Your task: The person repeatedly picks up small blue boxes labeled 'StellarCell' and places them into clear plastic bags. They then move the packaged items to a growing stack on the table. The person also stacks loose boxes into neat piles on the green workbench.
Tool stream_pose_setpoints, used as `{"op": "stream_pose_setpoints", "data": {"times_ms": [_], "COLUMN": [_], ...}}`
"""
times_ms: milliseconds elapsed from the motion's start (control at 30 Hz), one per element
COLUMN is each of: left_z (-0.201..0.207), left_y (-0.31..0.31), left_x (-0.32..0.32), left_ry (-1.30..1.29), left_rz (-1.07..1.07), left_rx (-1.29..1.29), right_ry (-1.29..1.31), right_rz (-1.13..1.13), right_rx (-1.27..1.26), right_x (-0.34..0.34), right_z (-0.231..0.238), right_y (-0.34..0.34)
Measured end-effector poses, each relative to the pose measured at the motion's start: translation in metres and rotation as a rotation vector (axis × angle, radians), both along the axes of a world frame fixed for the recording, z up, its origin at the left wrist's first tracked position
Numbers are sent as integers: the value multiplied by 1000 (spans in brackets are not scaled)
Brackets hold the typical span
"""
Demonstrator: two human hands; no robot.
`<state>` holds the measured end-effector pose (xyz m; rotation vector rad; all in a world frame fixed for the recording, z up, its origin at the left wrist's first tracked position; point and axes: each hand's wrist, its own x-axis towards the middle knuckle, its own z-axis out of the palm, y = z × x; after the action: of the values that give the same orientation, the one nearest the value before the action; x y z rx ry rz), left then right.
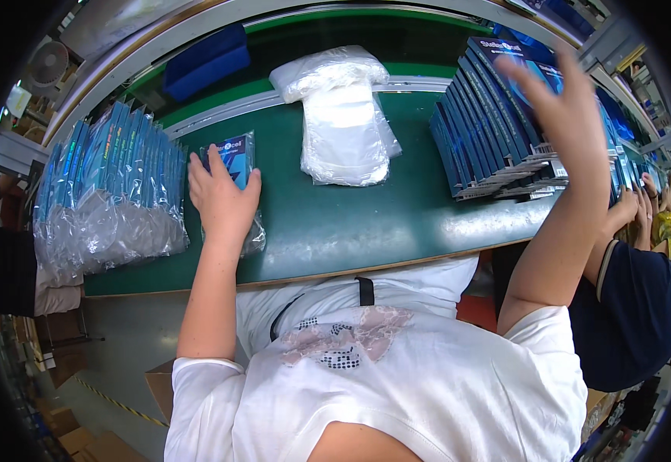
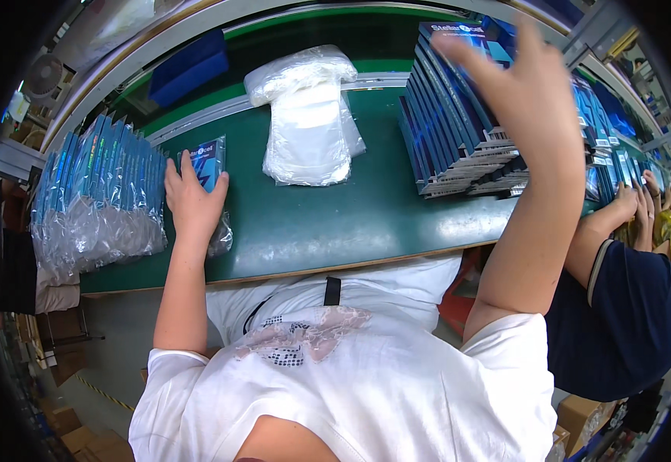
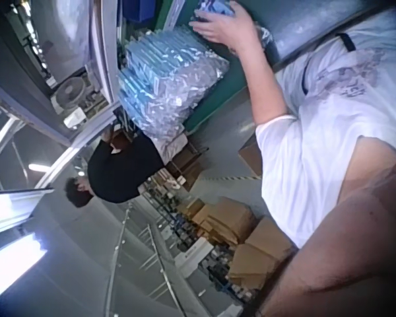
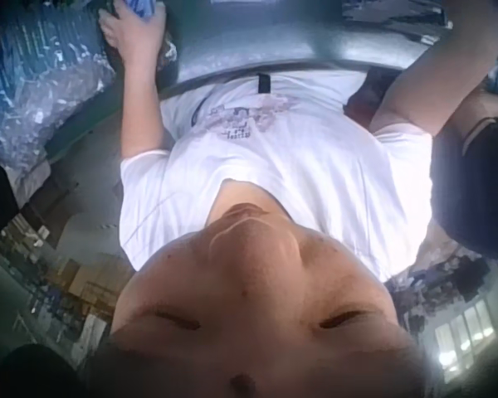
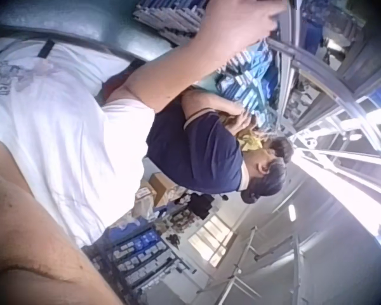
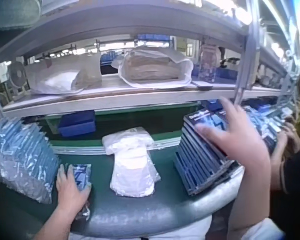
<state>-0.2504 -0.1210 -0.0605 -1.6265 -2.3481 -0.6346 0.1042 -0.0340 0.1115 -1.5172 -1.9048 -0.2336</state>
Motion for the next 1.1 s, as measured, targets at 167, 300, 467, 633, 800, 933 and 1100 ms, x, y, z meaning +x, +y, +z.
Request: {"op": "stream_pose_setpoints", "data": {"times_ms": [167, 300, 467, 633, 800, 933, 1100], "left_z": [28, 34, 33, 37, 41, 51, 36], "left_y": [0, 17, 29, 23, 21, 23, 25], "left_x": [45, 61, 57, 71, 64, 62, 56], "left_ry": [13, 154, 97, -220, -359, -591, -926], "left_rz": [-580, -862, -838, -834, -895, -902, -642], "left_rx": [100, -5, -145, 103, 145, 90, -20], "right_ry": [-25, -46, 669, 1568, 1666, 1728, 1658], "right_rz": [-31, 124, 539, 813, 963, 1014, 972], "right_rx": [-183, 296, 159, -1058, -1398, -1445, -1396], "right_x": [-3, -15, -51, -55, -72, -93, -87], "right_z": [-4, 6, -6, -82, -134, -150, -150], "right_y": [-6, -22, -66, -66, -64, -48, -39]}}
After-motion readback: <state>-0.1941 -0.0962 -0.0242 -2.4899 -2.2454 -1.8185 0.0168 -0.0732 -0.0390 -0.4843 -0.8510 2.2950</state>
